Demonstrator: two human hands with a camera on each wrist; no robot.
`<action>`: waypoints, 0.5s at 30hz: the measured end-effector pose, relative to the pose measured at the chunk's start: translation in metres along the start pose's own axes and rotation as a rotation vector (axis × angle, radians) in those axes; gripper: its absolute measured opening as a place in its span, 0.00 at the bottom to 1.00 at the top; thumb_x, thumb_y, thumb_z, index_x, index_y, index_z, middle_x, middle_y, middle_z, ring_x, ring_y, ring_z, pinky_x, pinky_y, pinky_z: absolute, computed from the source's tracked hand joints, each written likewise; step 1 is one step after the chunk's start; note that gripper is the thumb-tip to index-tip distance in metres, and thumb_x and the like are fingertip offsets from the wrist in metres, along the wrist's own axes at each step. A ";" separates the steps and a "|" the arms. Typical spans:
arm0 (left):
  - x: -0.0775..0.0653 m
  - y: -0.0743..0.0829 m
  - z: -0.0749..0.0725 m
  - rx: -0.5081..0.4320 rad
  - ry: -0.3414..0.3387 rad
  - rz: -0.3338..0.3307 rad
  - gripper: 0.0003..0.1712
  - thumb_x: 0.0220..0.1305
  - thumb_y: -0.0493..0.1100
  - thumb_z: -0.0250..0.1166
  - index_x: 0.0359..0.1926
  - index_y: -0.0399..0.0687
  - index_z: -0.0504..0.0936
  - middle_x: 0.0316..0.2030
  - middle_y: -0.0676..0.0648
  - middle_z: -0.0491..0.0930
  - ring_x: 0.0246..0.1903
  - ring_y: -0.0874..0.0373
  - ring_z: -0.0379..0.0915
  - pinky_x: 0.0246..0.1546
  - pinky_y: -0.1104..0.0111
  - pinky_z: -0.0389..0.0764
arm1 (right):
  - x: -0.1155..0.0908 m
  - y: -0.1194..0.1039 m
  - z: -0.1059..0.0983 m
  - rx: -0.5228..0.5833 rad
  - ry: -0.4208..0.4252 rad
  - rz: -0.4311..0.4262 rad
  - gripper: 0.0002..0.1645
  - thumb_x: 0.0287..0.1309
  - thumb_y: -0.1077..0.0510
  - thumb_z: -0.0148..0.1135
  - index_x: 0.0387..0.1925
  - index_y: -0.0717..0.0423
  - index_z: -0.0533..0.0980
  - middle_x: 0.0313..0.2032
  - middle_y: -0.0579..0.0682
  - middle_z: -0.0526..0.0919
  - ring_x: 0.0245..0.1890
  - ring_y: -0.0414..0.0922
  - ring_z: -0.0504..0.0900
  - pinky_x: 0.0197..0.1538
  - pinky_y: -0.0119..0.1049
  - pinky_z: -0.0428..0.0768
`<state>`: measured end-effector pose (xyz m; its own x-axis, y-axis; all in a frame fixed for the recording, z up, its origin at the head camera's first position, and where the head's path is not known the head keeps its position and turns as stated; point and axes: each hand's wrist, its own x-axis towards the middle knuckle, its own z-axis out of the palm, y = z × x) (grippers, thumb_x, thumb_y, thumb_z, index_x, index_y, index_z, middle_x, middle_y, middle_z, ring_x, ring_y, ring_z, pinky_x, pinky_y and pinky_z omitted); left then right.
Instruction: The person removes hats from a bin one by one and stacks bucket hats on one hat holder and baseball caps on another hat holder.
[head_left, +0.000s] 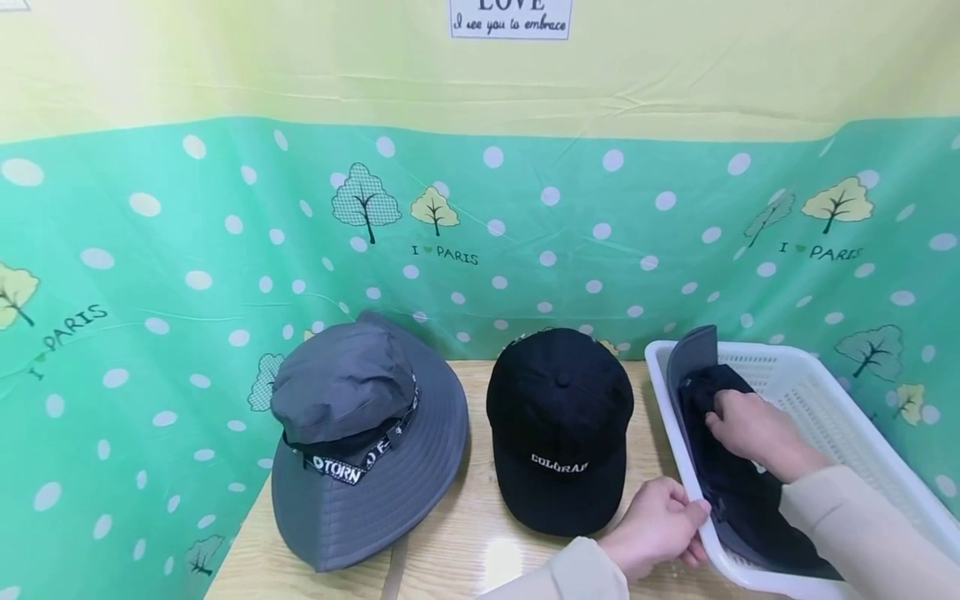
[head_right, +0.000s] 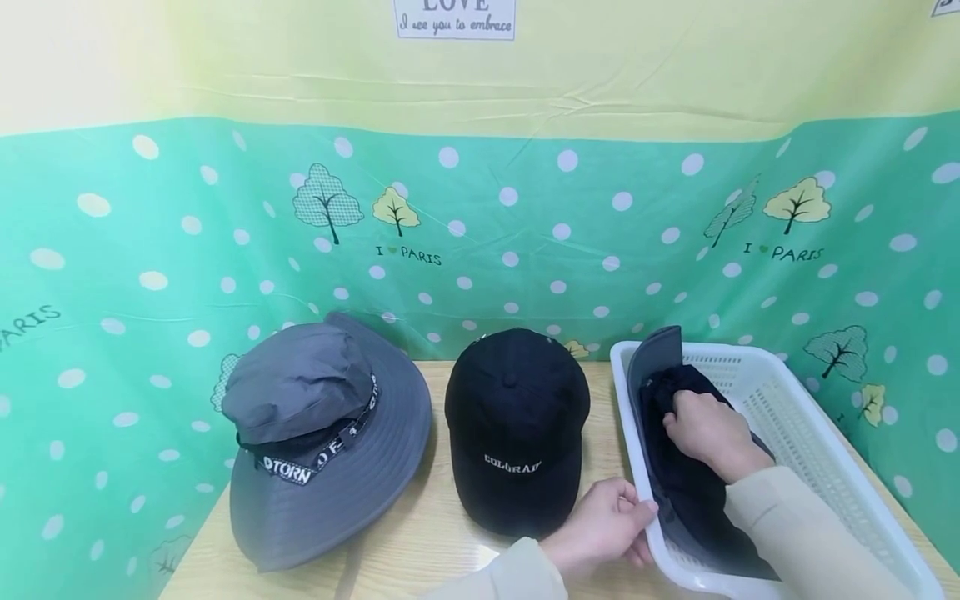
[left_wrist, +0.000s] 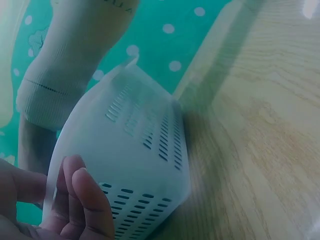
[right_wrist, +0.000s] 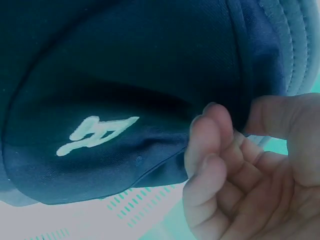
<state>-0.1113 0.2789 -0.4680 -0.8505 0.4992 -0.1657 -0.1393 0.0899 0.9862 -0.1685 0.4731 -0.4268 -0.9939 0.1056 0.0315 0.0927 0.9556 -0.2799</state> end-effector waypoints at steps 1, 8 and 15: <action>0.000 0.000 0.001 -0.005 0.000 -0.002 0.12 0.63 0.37 0.62 0.26 0.46 0.67 0.10 0.45 0.75 0.08 0.59 0.68 0.14 0.61 0.79 | -0.001 0.000 -0.001 0.015 0.001 0.005 0.14 0.62 0.58 0.54 0.20 0.56 0.68 0.17 0.51 0.67 0.17 0.47 0.68 0.20 0.40 0.65; 0.001 -0.003 0.002 -0.039 -0.006 -0.006 0.12 0.64 0.37 0.61 0.27 0.47 0.66 0.08 0.49 0.72 0.06 0.63 0.64 0.15 0.60 0.80 | -0.013 0.003 -0.015 0.072 0.074 -0.015 0.16 0.61 0.58 0.53 0.18 0.56 0.66 0.15 0.49 0.65 0.15 0.45 0.66 0.18 0.38 0.63; 0.002 -0.005 0.002 -0.040 -0.008 0.007 0.12 0.64 0.37 0.61 0.27 0.47 0.66 0.10 0.45 0.75 0.07 0.62 0.65 0.10 0.69 0.74 | -0.028 0.010 -0.033 0.095 0.167 0.003 0.19 0.61 0.56 0.53 0.15 0.54 0.64 0.13 0.47 0.64 0.13 0.44 0.66 0.17 0.37 0.62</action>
<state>-0.1116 0.2810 -0.4735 -0.8472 0.5069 -0.1590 -0.1539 0.0523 0.9867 -0.1378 0.4890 -0.3986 -0.9691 0.1602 0.1876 0.0816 0.9257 -0.3693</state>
